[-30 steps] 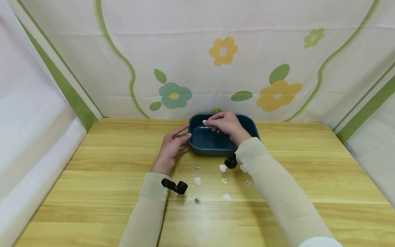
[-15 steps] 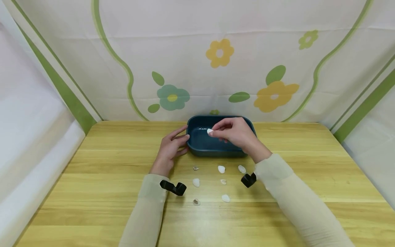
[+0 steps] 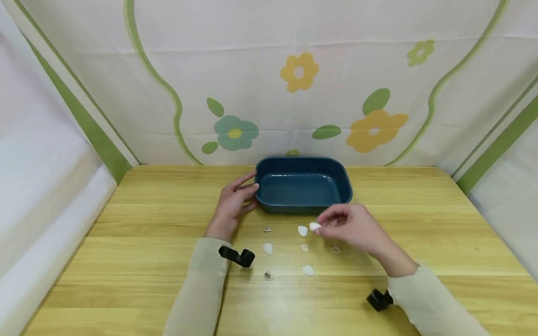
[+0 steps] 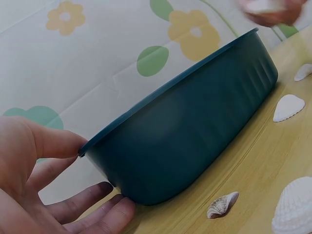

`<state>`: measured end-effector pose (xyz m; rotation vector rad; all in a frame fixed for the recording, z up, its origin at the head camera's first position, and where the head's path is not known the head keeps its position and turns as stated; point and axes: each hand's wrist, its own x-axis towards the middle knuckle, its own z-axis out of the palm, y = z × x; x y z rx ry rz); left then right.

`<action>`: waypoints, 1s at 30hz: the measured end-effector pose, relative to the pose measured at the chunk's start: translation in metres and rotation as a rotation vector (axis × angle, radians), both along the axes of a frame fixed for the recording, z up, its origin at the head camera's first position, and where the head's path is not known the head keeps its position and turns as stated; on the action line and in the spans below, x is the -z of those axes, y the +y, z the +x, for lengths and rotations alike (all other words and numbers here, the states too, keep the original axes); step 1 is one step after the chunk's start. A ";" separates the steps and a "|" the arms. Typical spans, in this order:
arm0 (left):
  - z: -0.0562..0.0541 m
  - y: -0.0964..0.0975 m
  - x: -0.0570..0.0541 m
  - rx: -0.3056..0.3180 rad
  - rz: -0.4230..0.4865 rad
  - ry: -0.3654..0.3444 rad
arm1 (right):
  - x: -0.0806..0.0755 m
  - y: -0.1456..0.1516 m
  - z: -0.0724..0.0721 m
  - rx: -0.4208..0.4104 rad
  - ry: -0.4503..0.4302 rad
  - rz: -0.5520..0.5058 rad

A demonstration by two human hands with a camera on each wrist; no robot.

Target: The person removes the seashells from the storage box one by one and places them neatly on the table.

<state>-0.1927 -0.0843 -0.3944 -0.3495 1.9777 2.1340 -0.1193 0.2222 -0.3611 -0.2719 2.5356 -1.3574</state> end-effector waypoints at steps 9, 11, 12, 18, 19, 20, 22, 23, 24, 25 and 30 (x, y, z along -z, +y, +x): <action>-0.001 0.003 -0.001 0.005 0.011 0.005 | 0.025 0.023 0.039 -0.063 0.016 0.104; -0.001 0.003 -0.001 -0.003 0.011 0.002 | 0.027 0.026 0.043 -0.069 0.011 0.118; 0.000 0.002 -0.001 -0.008 0.011 -0.001 | 0.028 0.027 0.044 -0.074 0.011 0.122; 0.001 0.000 0.001 -0.011 0.004 0.003 | 0.031 0.033 0.049 -0.110 0.040 0.146; 0.001 0.000 0.002 -0.009 0.001 0.003 | 0.031 0.033 0.050 -0.116 0.046 0.151; 0.001 0.000 0.002 -0.008 0.000 0.001 | 0.031 0.034 0.050 -0.119 0.045 0.154; 0.002 0.000 0.002 -0.005 -0.003 -0.007 | 0.031 0.036 0.051 -0.133 0.050 0.158; 0.002 -0.001 0.002 -0.005 -0.002 -0.011 | 0.030 0.038 0.051 -0.137 0.049 0.162; 0.002 -0.001 0.002 -0.005 -0.001 -0.014 | 0.030 0.039 0.051 -0.138 0.044 0.166; 0.003 -0.001 0.002 -0.006 -0.001 -0.017 | 0.030 0.040 0.051 -0.141 0.043 0.168; 0.002 -0.001 0.001 0.003 0.003 -0.008 | 0.032 0.046 0.048 -0.145 0.014 0.156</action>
